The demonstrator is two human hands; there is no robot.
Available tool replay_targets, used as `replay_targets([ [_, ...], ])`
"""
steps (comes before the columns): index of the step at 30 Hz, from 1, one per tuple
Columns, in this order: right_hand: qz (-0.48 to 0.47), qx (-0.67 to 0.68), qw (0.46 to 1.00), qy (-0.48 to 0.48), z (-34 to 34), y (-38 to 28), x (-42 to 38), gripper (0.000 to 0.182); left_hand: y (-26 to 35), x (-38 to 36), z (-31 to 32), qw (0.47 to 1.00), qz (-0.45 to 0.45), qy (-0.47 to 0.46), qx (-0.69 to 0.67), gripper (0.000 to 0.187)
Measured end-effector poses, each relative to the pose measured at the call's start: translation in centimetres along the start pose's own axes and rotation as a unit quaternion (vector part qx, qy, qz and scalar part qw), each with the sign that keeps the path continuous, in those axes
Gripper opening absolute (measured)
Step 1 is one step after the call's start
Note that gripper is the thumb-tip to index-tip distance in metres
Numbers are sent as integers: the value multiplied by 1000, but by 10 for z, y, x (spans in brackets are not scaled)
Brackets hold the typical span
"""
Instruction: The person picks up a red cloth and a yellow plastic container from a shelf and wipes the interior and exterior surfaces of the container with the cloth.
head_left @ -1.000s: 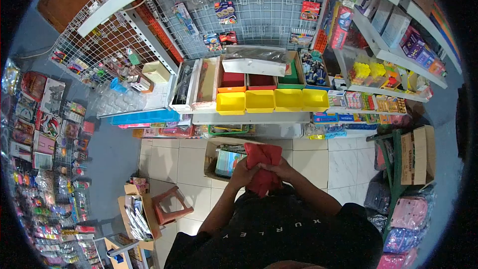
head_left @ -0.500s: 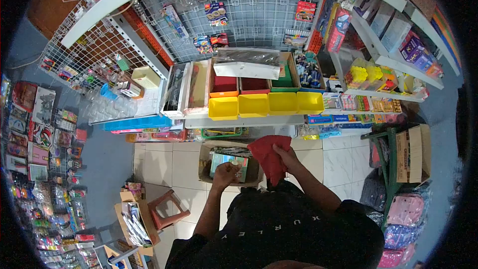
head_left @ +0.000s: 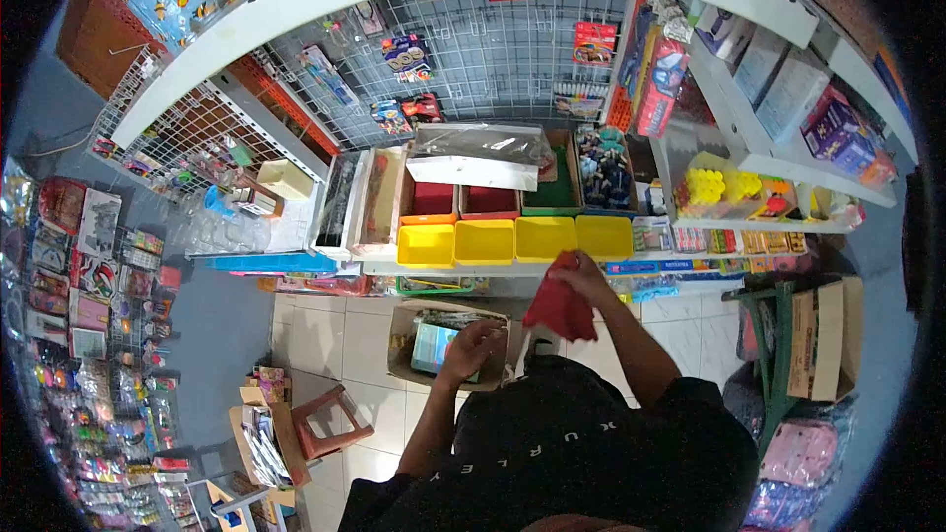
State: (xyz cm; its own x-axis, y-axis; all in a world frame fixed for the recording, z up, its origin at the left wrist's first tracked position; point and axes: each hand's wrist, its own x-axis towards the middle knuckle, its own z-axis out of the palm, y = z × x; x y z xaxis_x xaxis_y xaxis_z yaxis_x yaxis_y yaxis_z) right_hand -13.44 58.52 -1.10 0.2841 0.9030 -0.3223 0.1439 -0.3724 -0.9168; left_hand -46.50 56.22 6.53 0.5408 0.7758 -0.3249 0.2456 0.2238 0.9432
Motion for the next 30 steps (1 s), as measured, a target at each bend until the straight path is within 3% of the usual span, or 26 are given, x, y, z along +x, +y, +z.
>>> replay_targets([
  [1,-6,4,999,-33,-9,-20,17,47,-1,-2,1,1000,-18,16,4,30],
  [2,19,34,991,-129,-26,-86,23,49,-1,-5,2,999,-36,32,7,30],
  [4,37,49,988,-141,-37,-90,85,54,-3,-16,3,996,-7,72,-58,29],
  [6,96,-28,981,-168,-47,-164,91,60,-18,-30,2,983,32,115,-141,29],
  [9,9,-139,980,-144,-41,-126,185,84,-32,-53,7,978,-20,189,-83,28],
  [12,0,-216,970,-113,-35,-103,246,103,-35,-74,12,964,-71,244,-78,26],
  [14,-100,-284,953,-46,-29,-14,338,96,-22,-84,16,954,-90,272,-90,26],
  [15,-94,-281,954,-48,-27,-4,349,92,-29,-88,17,951,-65,278,-115,24],
  [18,-85,-277,955,-55,-18,-19,329,81,-27,-93,16,940,-62,306,-137,24],
  [22,-33,-401,908,-115,-11,-118,267,69,-30,-96,11,942,-56,306,-129,25],
  [27,-166,-413,895,-42,29,-99,272,63,-63,-95,-9,941,-17,305,-146,25],
  [29,-97,-366,926,-14,56,-135,223,60,-66,-98,-17,942,-12,302,-147,25],
  [30,-130,-343,930,-27,70,-140,221,60,-65,-99,-23,945,-22,298,-136,25],
])
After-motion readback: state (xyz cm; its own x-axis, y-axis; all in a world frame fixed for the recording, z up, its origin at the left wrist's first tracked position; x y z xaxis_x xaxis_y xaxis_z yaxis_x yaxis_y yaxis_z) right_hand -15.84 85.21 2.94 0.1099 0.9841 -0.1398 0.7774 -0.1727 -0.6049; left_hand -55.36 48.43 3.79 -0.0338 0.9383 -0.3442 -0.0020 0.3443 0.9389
